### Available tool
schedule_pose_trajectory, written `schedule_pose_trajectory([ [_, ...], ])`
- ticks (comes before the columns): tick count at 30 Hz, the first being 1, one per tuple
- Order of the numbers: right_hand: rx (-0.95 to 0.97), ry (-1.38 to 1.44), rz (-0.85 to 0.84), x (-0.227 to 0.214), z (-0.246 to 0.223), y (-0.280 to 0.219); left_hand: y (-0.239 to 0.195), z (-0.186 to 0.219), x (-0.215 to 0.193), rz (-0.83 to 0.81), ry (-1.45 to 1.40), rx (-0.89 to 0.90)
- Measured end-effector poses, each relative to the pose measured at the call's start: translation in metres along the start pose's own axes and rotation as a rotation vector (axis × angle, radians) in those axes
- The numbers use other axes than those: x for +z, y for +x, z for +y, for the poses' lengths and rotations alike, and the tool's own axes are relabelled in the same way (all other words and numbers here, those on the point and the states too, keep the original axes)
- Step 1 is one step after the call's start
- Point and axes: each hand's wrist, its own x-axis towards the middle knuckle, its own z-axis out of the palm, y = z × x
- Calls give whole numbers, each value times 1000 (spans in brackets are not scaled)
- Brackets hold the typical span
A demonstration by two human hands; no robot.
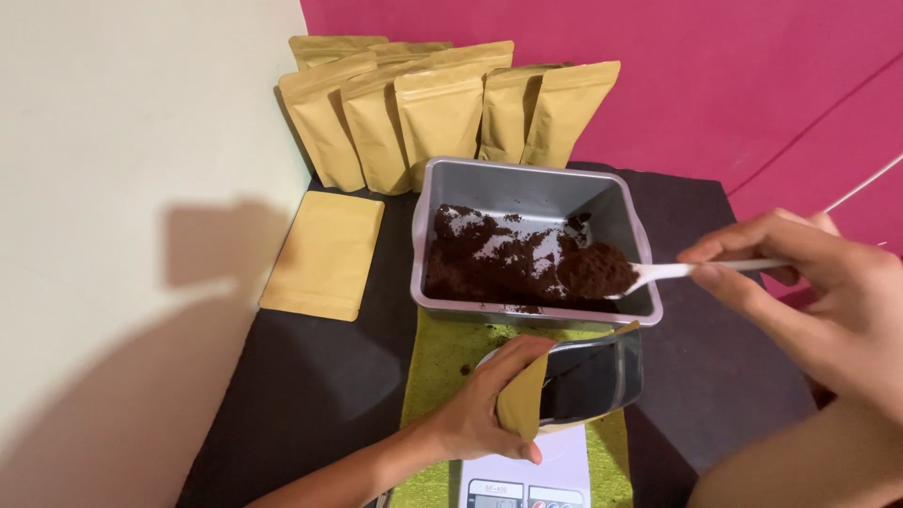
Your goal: Filling a coffee bag with ground coffee using a spoon and a digital scale to reach a specific weight.
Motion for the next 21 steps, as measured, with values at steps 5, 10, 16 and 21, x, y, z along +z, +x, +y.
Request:
schedule_pose_trajectory([
  [5, -9, 38, 32, -4, 4, -17, 1, -1, 1, 4, -15, 11],
  [10, -78, 68, 46, -2, 1, -29, 1, -4, 2, 10, -62, 0],
  [16, -160, 114, -54, -4, -5, -30, 1, -5, 3, 32, -77, 25],
  [21, -157, -7, -67, -1, -8, -31, 1, 1, 3, 21, -90, -12],
])
